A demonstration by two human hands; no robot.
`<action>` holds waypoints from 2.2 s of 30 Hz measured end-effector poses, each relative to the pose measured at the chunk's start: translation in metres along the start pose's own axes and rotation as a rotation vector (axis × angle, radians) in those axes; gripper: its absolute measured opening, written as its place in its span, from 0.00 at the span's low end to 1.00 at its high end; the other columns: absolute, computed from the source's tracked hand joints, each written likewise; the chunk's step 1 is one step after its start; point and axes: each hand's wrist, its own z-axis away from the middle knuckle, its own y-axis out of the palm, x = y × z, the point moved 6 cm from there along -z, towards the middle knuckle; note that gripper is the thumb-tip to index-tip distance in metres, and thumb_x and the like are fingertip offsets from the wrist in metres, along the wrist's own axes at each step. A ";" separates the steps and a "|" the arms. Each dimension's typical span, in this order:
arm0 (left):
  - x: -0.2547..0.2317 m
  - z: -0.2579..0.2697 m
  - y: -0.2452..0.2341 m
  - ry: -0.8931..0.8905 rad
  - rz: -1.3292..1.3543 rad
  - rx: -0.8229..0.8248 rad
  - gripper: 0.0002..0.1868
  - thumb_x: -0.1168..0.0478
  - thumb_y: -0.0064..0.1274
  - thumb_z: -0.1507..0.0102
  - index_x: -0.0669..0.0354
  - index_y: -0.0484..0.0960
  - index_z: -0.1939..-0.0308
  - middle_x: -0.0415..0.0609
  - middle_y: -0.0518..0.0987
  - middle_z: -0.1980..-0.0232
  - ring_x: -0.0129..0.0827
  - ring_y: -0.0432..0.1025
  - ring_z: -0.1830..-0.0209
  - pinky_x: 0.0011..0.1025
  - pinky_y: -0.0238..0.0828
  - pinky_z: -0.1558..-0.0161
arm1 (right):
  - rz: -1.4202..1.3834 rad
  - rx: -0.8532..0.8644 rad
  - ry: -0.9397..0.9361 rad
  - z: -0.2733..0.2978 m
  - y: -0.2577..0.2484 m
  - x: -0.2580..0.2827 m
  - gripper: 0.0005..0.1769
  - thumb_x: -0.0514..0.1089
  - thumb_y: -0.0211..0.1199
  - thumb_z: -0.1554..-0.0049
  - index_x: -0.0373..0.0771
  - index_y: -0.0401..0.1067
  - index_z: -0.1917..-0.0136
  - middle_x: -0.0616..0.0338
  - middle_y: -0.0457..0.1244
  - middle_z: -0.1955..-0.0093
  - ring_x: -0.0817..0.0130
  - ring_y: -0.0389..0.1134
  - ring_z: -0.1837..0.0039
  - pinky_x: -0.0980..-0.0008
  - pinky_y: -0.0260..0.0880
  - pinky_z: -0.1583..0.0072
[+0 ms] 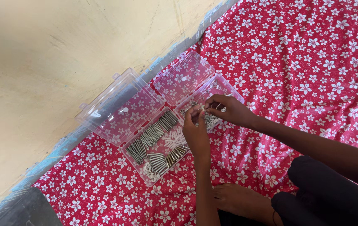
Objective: The person retrieves screws and plastic wall anchors from organizer boxes and inserts the screws into the wall anchors by hand.
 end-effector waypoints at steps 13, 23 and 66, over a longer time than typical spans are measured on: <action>-0.022 0.011 -0.016 0.058 -0.038 -0.057 0.12 0.62 0.52 0.32 0.62 0.80 0.46 0.50 0.83 0.50 0.33 0.78 0.51 0.33 0.75 0.47 | -0.150 0.042 0.012 0.006 0.006 0.023 0.15 0.44 0.65 0.39 0.35 0.73 0.42 0.59 0.71 0.46 0.72 0.74 0.45 0.69 0.76 0.42; -0.044 0.028 -0.044 0.168 -0.125 0.025 0.15 0.62 0.50 0.31 0.61 0.76 0.40 0.51 0.78 0.42 0.36 0.77 0.43 0.36 0.75 0.43 | -0.237 0.038 0.007 0.005 0.020 0.039 0.12 0.43 0.64 0.38 0.34 0.75 0.43 0.59 0.71 0.47 0.76 0.74 0.46 0.73 0.77 0.44; 0.012 0.043 -0.238 0.052 -1.094 -0.066 0.13 0.60 0.51 0.34 0.56 0.85 0.49 0.56 0.50 0.19 0.65 0.35 0.19 0.67 0.26 0.25 | 0.272 0.333 -0.369 -0.028 0.248 0.115 0.10 0.47 0.65 0.41 0.39 0.77 0.51 0.57 0.69 0.52 0.57 0.68 0.45 0.57 0.68 0.41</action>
